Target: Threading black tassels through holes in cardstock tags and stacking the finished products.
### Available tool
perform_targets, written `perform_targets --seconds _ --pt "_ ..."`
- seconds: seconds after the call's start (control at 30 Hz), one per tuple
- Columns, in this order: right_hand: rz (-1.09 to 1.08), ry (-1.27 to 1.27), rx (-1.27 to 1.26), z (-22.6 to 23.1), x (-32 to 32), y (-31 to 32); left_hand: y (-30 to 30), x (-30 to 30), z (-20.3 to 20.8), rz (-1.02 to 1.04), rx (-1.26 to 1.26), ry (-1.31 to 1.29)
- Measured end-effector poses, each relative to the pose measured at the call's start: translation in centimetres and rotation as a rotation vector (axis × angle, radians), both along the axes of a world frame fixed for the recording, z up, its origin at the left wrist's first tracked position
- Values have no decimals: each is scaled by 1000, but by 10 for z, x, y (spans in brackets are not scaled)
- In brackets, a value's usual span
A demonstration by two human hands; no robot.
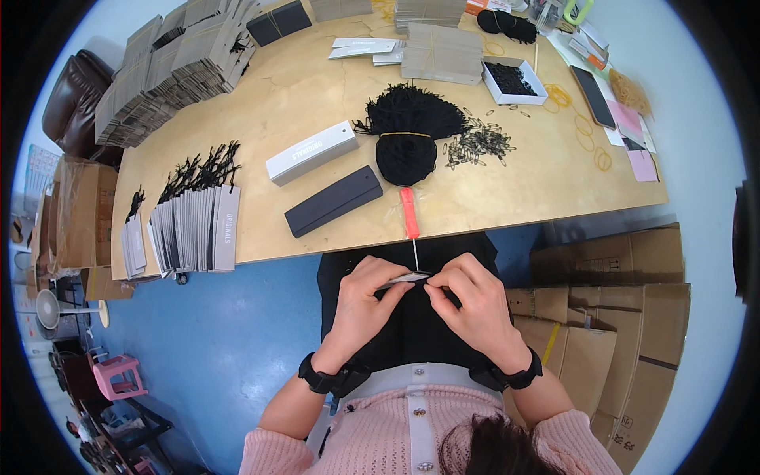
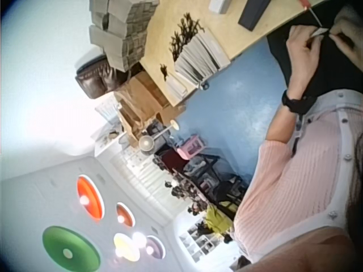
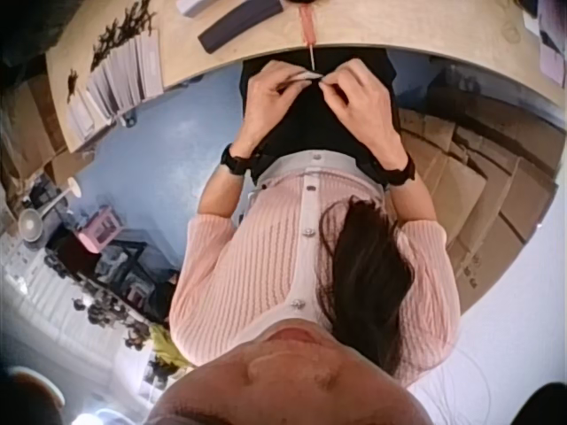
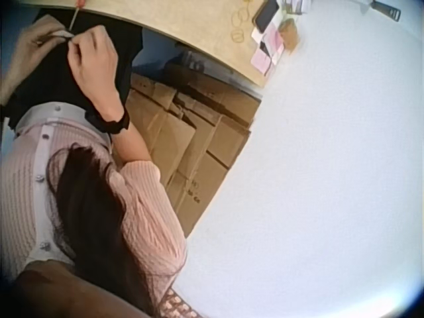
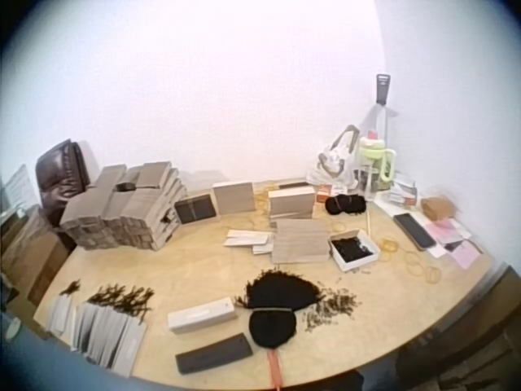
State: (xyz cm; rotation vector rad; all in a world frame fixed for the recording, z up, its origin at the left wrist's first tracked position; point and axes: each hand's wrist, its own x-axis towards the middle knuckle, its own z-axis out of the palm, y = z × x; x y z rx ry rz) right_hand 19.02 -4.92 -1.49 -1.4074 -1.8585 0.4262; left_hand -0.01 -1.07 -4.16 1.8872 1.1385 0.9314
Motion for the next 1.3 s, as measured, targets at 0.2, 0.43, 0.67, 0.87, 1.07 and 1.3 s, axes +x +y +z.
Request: perform_targets --seconds 0.2,0.43,0.67,0.87,1.07,1.3 --pt "19 44 -11 4 1 -2 3 -1 2 -44 -241 -101" --pt "8 90 -48 1 2 1 10 -3 -21 -91 -443 -309" --pt "-56 2 -58 -7 0 7 13 -4 -20 -100 -308 -212" --pt "16 178 -265 -6 4 -8 4 -14 -10 -239 -167 -169" --pt "99 286 -386 16 -4 -12 -10 -22 12 -235 -190 -173" --pt "128 469 -231 37 4 -1 -19 -34 29 -194 -519 -462"
